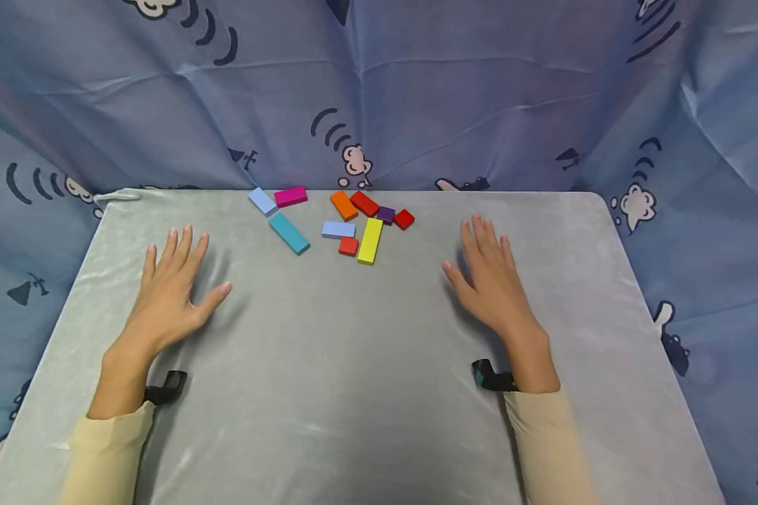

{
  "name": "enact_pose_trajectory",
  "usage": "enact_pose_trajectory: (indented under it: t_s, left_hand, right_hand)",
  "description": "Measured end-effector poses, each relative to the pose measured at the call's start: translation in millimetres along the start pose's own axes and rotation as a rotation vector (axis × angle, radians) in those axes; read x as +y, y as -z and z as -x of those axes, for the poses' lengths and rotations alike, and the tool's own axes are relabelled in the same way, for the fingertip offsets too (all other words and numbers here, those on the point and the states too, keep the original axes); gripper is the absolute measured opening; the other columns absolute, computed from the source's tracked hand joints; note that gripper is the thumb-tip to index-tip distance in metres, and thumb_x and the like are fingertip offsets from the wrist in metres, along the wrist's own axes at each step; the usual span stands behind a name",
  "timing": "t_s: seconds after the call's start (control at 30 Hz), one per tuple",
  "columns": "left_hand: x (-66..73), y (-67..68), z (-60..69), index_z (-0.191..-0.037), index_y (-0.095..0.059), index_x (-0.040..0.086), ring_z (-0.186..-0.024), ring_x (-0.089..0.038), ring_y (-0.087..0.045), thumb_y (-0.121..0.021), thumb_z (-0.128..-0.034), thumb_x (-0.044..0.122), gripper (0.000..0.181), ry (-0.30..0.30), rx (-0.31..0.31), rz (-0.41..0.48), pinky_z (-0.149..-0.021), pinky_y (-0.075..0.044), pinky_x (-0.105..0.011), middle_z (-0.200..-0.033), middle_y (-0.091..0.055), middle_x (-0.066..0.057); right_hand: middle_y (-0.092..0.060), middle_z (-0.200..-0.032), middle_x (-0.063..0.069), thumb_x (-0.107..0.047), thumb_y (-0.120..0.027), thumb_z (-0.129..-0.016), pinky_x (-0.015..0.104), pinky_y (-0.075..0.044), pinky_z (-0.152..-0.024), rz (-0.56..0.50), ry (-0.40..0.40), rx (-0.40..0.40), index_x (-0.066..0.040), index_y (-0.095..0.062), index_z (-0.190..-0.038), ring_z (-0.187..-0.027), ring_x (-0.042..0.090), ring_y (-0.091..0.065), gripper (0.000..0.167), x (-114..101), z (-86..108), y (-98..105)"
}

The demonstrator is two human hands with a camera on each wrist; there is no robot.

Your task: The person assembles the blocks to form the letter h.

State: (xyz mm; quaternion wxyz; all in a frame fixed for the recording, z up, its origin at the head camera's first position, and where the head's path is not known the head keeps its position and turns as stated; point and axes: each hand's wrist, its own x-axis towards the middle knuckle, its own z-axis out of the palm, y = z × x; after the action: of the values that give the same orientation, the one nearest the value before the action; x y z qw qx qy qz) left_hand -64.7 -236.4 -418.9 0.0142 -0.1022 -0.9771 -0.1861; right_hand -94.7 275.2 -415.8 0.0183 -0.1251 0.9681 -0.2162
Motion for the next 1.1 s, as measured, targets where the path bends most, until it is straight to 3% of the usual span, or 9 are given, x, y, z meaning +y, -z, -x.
enact_pose_trajectory:
  t_s: [0.3, 0.53, 0.67, 0.87, 1.1]
  left_hand:
    - [7.6, -4.4, -7.7, -0.172, -0.014, 0.017, -0.169, -0.035, 0.001, -0.052, -0.1026, 0.064, 0.092, -0.028, -0.038, -0.002, -0.138, 0.011, -0.056, -0.180, -0.002, -0.009]
    - [26.1, -11.1, -23.4, -0.171, -0.019, 0.017, -0.168, -0.033, -0.010, -0.065, -0.0986, 0.056, 0.094, -0.087, -0.027, 0.047, -0.139, -0.002, -0.056, -0.179, -0.016, -0.012]
    - [32.9, -17.4, -33.6, -0.170, -0.024, 0.014, -0.166, -0.035, -0.020, -0.069, -0.0968, 0.054, 0.095, -0.100, -0.036, 0.079, -0.138, -0.012, -0.057, -0.177, -0.024, -0.014]
    - [35.8, -23.6, -46.9, -0.169, -0.027, 0.011, -0.162, -0.038, -0.027, -0.070, -0.0956, 0.054, 0.095, -0.109, -0.020, 0.093, -0.134, -0.022, -0.061, -0.174, -0.029, -0.018]
    - [34.4, -28.9, -62.7, -0.168, -0.029, 0.007, -0.162, -0.039, -0.026, -0.069, -0.0965, 0.053, 0.094, -0.111, -0.050, 0.089, -0.134, -0.023, -0.061, -0.173, -0.028, -0.021]
  right_hand:
    - [0.000, -0.181, 0.011, -0.046, -0.052, -0.109, 0.062, -0.006, -0.138, -0.006, 0.060, -0.051, -0.008, -0.008, -0.171, -0.168, 0.037, -0.001, 0.085, -12.5, -15.3, -10.8]
    - [0.000, -0.181, 0.006, -0.044, -0.058, -0.108, 0.062, -0.017, -0.136, -0.026, 0.070, -0.093, -0.009, -0.013, -0.171, -0.168, 0.038, -0.006, 0.085, -20.8, -21.2, -16.1]
    - [-0.004, -0.181, 0.010, -0.042, -0.060, -0.106, 0.063, -0.019, -0.135, -0.025, 0.065, -0.120, -0.008, -0.015, -0.170, -0.168, 0.036, -0.008, 0.085, -25.3, -24.8, -18.4]
    - [-0.011, -0.180, 0.014, -0.037, -0.065, -0.104, 0.062, -0.023, -0.135, -0.005, 0.096, -0.120, -0.004, -0.021, -0.169, -0.167, 0.035, -0.014, 0.085, -32.9, -36.2, -20.9]
    - [-0.021, -0.178, 0.014, -0.035, -0.067, -0.104, 0.058, -0.025, -0.136, -0.010, 0.164, -0.141, -0.003, -0.026, -0.167, -0.165, 0.035, -0.022, 0.082, -42.7, -52.4, -24.6]
